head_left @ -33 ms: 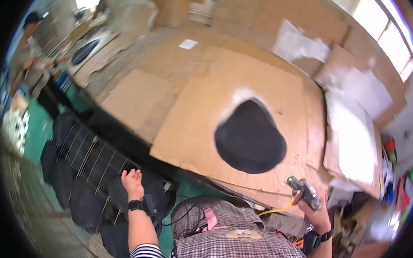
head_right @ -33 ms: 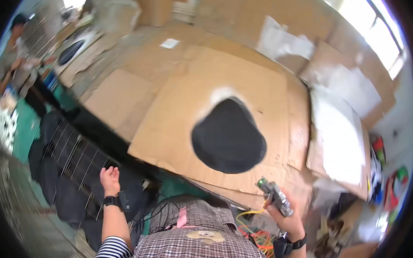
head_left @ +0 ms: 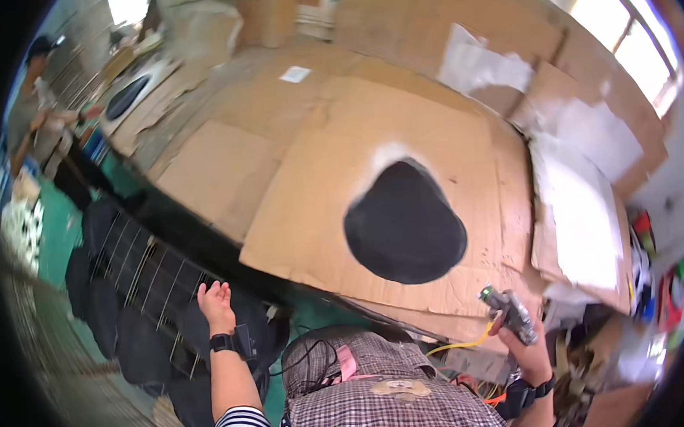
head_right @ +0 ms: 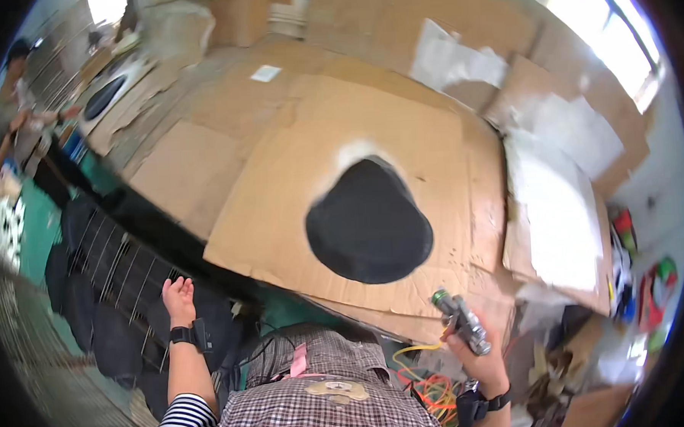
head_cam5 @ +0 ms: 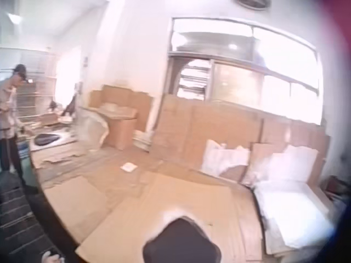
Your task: The person repeatedly picks up black shoe parts from a wire rack, sprays them with a handheld spray gun, and places them on a cardboard-covered table. The person handles the parts one at a time, flipping them to spray different sides before moving them to the table.
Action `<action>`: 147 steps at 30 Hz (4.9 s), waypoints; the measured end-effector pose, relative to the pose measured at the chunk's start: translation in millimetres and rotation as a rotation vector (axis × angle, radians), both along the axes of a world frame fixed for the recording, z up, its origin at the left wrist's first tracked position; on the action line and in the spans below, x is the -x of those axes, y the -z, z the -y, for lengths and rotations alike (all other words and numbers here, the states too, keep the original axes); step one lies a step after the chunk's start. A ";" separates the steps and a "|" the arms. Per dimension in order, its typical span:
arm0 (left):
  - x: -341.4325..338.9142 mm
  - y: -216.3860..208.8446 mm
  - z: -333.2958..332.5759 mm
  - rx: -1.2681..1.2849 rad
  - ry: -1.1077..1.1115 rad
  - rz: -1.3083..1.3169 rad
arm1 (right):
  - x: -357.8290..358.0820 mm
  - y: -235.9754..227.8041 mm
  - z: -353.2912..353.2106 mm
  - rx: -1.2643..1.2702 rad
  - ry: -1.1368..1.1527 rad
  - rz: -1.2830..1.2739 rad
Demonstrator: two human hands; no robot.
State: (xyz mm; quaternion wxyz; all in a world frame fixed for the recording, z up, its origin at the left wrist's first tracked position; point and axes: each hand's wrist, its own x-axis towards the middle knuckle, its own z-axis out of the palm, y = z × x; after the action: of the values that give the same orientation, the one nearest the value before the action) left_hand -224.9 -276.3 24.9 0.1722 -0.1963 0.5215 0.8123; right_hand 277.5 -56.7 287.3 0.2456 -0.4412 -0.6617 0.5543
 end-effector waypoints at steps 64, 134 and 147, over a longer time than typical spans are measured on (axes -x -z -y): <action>-161.3 49.3 -193.0 0.342 0.907 -0.087 | -58.0 -35.4 5.4 -0.039 0.375 -0.078; -206.9 9.8 -294.2 0.171 0.844 0.120 | -115.4 -32.3 28.0 0.010 0.473 -0.036; -208.0 -29.1 -321.3 -0.180 0.988 0.060 | -97.8 -9.2 16.5 0.142 0.488 -0.213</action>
State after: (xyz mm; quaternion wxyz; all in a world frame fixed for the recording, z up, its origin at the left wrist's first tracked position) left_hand -16.9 45.0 54.0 0.5673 0.0663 0.4749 0.6695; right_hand 375.3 -73.2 296.4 0.4085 -0.5430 -0.4655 0.5670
